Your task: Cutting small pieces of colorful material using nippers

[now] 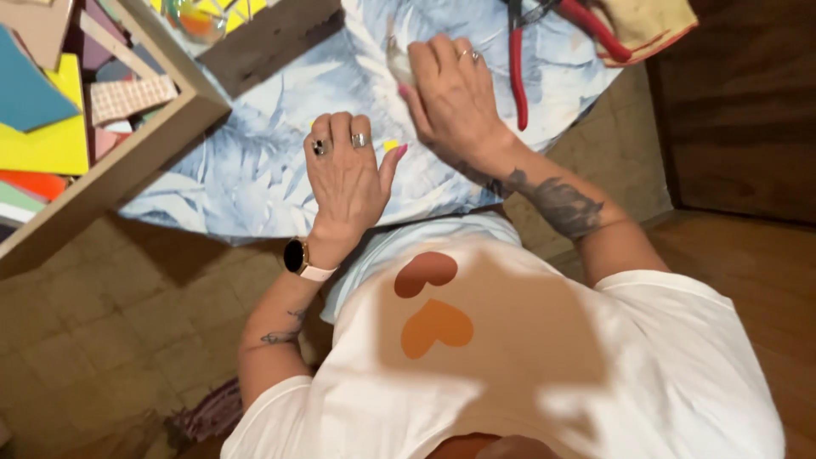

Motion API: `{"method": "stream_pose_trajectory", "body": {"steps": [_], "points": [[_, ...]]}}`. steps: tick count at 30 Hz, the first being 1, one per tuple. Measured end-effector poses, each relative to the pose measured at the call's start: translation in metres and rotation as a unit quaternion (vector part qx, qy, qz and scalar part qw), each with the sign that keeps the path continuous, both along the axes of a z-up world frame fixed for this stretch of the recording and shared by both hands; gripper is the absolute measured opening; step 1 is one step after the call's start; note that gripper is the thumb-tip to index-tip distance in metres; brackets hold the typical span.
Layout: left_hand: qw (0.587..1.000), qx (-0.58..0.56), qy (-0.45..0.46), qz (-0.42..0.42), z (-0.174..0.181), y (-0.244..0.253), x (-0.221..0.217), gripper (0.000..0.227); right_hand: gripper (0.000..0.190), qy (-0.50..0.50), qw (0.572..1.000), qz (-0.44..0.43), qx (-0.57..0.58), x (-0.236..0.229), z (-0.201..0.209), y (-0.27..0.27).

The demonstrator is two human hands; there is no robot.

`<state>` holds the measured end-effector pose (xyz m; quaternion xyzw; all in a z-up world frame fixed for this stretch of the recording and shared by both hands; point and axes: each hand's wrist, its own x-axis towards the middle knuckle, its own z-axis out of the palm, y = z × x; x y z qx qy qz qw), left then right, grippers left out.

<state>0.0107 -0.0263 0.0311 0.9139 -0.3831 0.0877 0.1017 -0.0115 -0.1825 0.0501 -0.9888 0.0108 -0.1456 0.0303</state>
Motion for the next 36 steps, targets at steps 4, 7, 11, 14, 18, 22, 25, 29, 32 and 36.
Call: {"method": "stream_pose_trajectory", "body": {"steps": [4, 7, 11, 14, 18, 22, 25, 29, 32, 36], "points": [[0.996, 0.069, -0.037, -0.037, 0.001, -0.005, 0.003, 0.041, 0.034, -0.044, 0.999, 0.002, -0.011, -0.007, -0.010, -0.023], [0.995, 0.040, -0.034, -0.082, -0.001, -0.008, 0.004, 0.033, 0.032, -0.044, 0.999, -0.024, 0.002, -0.008, -0.014, -0.047], [0.994, -0.009, -0.010, -0.112, -0.008, -0.008, 0.003, 0.030, 0.030, -0.081, 0.993, -0.079, 0.009, -0.008, -0.009, -0.082], [0.989, -0.067, -0.007, -0.135, -0.008, -0.006, 0.000, 0.027, 0.030, -0.096, 0.990, -0.099, 0.004, -0.001, -0.003, -0.100], [0.981, -0.122, -0.028, -0.150, 0.000, -0.001, -0.002, 0.020, 0.025, -0.097, 0.988, -0.120, 0.015, 0.016, -0.004, -0.112], [0.975, -0.176, 0.042, -0.129, 0.004, 0.002, -0.003, 0.022, 0.022, -0.094, 0.994, -0.024, 0.050, 0.020, 0.008, -0.095], [0.977, -0.160, 0.055, -0.131, -0.003, 0.002, -0.002, 0.020, 0.014, -0.058, 0.983, 0.076, 0.158, 0.018, 0.011, -0.073], [0.977, -0.170, 0.041, -0.125, -0.006, 0.004, 0.003, 0.021, 0.045, 0.100, 0.970, 0.173, 0.136, 0.011, -0.006, -0.052], [0.982, -0.162, 0.041, -0.088, -0.007, 0.010, 0.003, 0.033, 0.041, 0.132, 0.973, 0.175, 0.072, 0.004, -0.017, -0.052], [0.981, -0.172, 0.079, -0.048, -0.003, 0.019, 0.007, 0.043, 0.024, -0.010, 0.968, 0.200, 0.153, -0.006, 0.004, -0.056]]}}
